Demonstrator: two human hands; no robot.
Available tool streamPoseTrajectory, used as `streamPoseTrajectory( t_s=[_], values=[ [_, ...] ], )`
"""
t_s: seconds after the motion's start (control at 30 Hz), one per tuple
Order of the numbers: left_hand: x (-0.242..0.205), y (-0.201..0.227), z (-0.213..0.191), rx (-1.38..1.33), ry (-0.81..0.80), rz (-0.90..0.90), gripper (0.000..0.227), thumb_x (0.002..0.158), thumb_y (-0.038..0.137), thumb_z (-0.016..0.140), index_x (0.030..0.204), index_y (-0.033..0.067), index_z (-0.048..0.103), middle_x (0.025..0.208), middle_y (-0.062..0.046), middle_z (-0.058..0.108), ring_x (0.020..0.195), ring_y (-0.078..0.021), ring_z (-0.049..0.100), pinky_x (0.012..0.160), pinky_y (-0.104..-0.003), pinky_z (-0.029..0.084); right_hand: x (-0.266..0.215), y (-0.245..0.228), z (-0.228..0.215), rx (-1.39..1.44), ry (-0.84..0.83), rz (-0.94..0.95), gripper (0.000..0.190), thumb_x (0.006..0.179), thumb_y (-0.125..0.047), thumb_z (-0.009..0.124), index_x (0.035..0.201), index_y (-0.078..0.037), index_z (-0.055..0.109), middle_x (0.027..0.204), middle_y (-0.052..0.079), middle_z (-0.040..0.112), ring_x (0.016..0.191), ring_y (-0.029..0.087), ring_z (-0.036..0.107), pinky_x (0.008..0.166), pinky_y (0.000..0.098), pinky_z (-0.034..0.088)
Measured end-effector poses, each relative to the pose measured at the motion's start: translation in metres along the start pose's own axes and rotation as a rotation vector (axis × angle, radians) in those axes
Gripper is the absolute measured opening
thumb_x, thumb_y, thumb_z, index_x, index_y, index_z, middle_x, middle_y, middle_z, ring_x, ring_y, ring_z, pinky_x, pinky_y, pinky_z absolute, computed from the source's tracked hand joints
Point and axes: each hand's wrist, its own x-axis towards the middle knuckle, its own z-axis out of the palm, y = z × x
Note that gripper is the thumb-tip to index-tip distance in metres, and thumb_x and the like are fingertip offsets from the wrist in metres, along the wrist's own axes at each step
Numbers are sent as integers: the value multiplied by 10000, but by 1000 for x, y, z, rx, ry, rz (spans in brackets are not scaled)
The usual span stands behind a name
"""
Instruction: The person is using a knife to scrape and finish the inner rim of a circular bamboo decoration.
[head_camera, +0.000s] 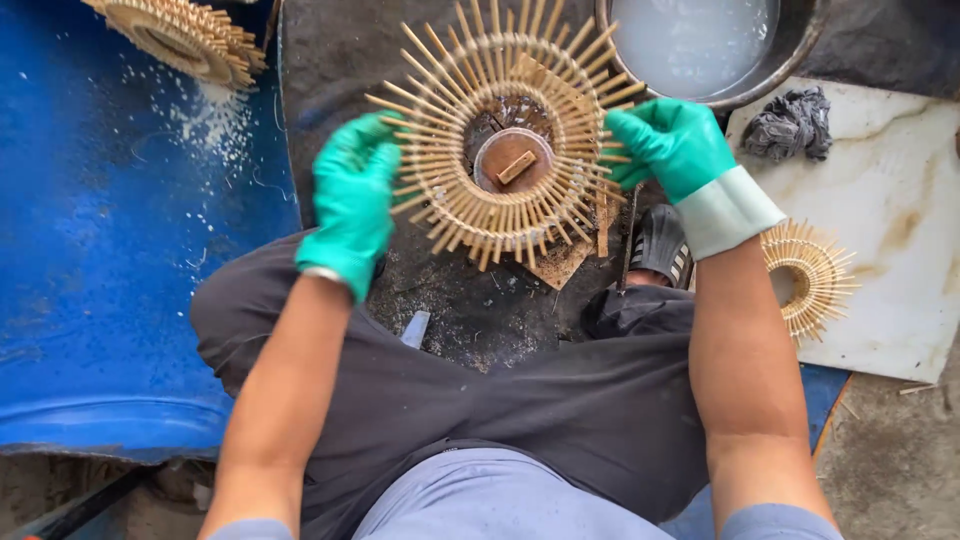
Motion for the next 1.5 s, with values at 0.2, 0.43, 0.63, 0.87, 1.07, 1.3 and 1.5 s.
streamPoseTrajectory(
  t_s=[0.2, 0.43, 0.63, 0.87, 1.07, 1.3, 1.5],
  values=[
    [-6, -107, 21, -203, 15, -372, 267, 988, -16, 600, 1250, 25, 637, 1114, -80, 742, 892, -159, 731, 757, -305, 619, 20, 46, 9, -394, 164, 268, 463, 899, -411, 809, 1036, 13, 684, 802, 62, 709, 580, 136, 641, 496, 271, 523],
    [-9, -114, 15, -211, 27, -417, 277, 993, -5, 619, 1268, 20, 637, 1129, -104, 743, 912, -175, 732, 783, -320, 630, 28, 40, 17, -534, 180, 283, 508, 886, -455, 816, 1075, 2, 700, 801, 58, 708, 584, 130, 627, 509, 280, 502],
    [-33, -70, 21, -269, 21, -518, 305, 1005, 10, 579, 1308, 39, 592, 1171, -92, 717, 925, -170, 731, 741, -346, 638, 16, 21, 11, -639, 62, 332, 559, 835, -467, 835, 1079, 11, 680, 754, 65, 691, 582, 117, 642, 478, 288, 495],
    [-41, -75, 34, -297, 19, -478, 289, 1002, -5, 584, 1287, 42, 602, 1154, -81, 727, 919, -167, 727, 733, -332, 635, 11, 41, 2, -652, 135, 272, 528, 826, -444, 872, 1060, 3, 717, 776, 60, 697, 609, 130, 596, 522, 306, 486],
    [-24, -111, 15, -241, 69, -410, 272, 1015, -12, 601, 1283, 28, 624, 1157, -85, 722, 938, -165, 721, 762, -319, 633, 27, 59, 17, -744, 204, 19, 558, 816, -450, 913, 1053, 12, 708, 863, 88, 740, 756, 155, 683, 673, 323, 558],
    [-22, -90, 21, 340, 10, -65, 504, 987, 49, 658, 1450, 14, 461, 1345, -138, 633, 1199, -227, 673, 960, -363, 577, 36, 53, 22, -803, 241, 74, 581, 784, -479, 910, 1056, -6, 710, 868, 127, 747, 755, 220, 709, 683, 368, 560],
    [-25, 4, 95, 1076, -399, 419, 853, 809, 236, 878, 1539, 113, 453, 1469, -197, 512, 1317, -403, 498, 1083, -540, 507, 41, 63, 20, -833, 257, -8, 600, 793, -493, 912, 1065, 0, 704, 890, 159, 743, 792, 280, 736, 700, 395, 563]
  ],
)
